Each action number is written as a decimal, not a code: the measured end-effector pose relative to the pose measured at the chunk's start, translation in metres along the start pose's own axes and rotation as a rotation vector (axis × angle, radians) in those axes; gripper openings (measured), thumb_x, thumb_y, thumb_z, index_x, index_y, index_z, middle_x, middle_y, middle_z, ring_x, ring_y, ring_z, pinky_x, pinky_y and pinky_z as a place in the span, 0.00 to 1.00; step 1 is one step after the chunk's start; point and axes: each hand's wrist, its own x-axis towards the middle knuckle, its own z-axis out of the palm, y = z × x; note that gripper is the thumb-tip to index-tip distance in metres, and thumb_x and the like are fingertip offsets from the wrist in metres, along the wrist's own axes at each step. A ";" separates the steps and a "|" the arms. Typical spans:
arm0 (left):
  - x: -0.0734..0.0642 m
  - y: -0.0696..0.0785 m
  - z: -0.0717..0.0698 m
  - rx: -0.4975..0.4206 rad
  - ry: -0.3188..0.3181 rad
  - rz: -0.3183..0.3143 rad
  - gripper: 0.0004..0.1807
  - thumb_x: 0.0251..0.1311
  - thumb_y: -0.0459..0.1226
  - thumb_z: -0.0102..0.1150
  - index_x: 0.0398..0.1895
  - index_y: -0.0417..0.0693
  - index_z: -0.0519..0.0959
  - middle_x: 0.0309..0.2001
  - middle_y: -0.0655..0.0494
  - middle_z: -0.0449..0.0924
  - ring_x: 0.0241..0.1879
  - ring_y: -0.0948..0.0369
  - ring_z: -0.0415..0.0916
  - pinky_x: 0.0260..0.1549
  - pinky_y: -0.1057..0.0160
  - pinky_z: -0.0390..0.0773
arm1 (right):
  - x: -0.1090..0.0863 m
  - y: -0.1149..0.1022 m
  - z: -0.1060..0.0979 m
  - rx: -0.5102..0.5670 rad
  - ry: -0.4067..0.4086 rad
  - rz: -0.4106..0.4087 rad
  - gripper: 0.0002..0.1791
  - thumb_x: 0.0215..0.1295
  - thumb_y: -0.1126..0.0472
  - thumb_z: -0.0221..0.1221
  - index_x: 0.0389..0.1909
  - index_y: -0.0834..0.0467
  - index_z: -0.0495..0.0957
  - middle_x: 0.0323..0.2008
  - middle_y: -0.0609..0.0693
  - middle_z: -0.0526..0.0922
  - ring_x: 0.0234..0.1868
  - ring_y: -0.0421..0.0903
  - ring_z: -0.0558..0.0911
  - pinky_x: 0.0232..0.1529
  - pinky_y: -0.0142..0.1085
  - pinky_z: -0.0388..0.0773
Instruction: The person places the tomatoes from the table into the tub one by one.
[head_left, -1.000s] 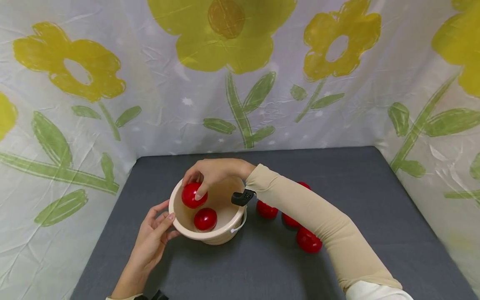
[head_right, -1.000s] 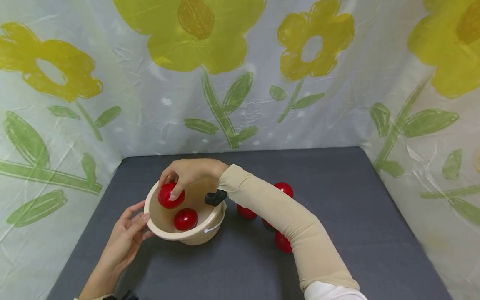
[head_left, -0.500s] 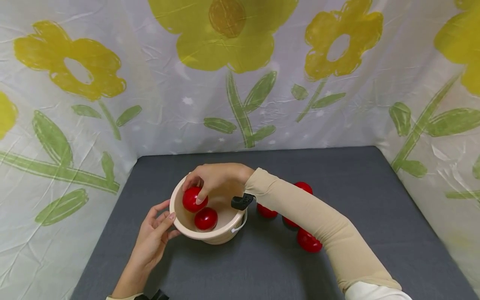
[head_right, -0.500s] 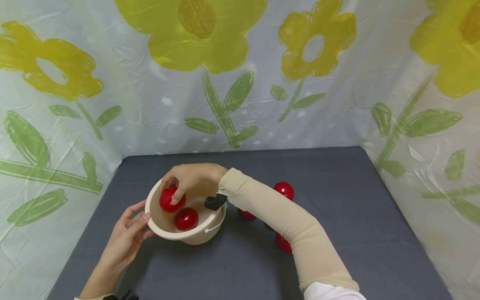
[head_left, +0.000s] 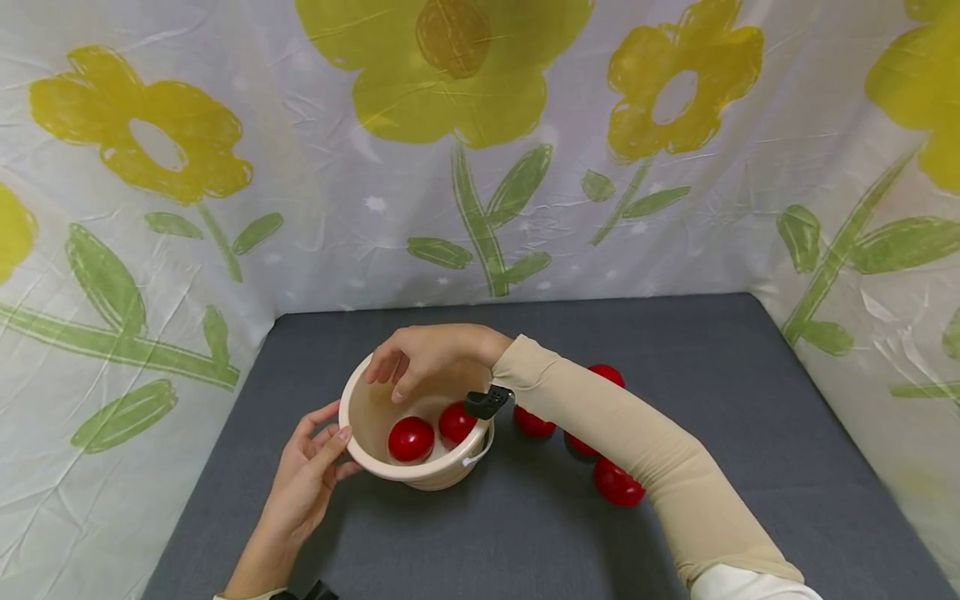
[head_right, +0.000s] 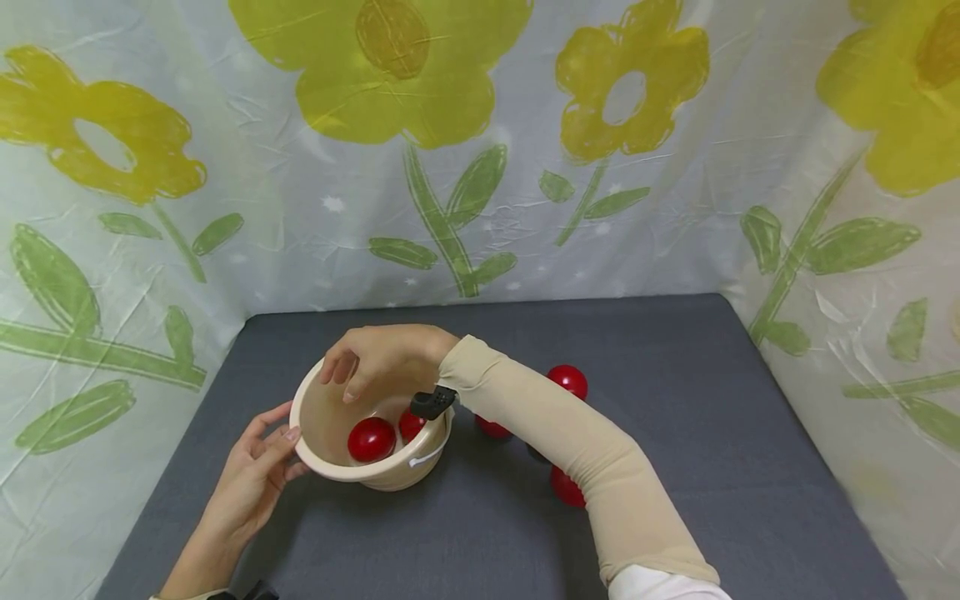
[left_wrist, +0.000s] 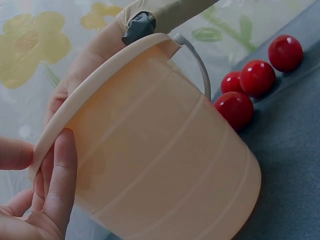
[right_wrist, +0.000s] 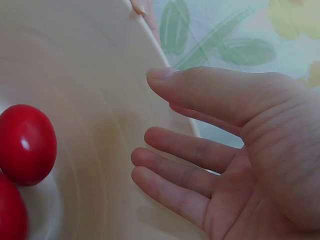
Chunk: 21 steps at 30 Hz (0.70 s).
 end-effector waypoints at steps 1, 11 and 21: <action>0.000 0.000 0.000 0.000 0.003 -0.002 0.20 0.71 0.30 0.51 0.62 0.51 0.61 0.38 0.61 0.81 0.38 0.67 0.83 0.31 0.67 0.86 | 0.000 0.001 0.000 0.000 -0.001 -0.003 0.25 0.61 0.66 0.66 0.60 0.60 0.76 0.60 0.56 0.80 0.61 0.56 0.79 0.59 0.30 0.78; 0.000 0.000 -0.002 -0.027 -0.011 0.007 0.20 0.71 0.29 0.50 0.62 0.51 0.61 0.37 0.61 0.81 0.37 0.67 0.83 0.31 0.67 0.86 | -0.006 -0.005 -0.012 -0.034 0.025 -0.031 0.25 0.62 0.65 0.64 0.61 0.58 0.76 0.60 0.55 0.80 0.60 0.54 0.81 0.59 0.29 0.78; 0.001 -0.001 -0.002 -0.029 -0.006 0.022 0.21 0.71 0.28 0.50 0.62 0.50 0.62 0.39 0.60 0.82 0.38 0.66 0.84 0.31 0.66 0.86 | -0.051 -0.024 -0.044 -0.041 0.131 -0.041 0.25 0.62 0.65 0.65 0.60 0.58 0.76 0.60 0.58 0.79 0.59 0.51 0.81 0.61 0.36 0.79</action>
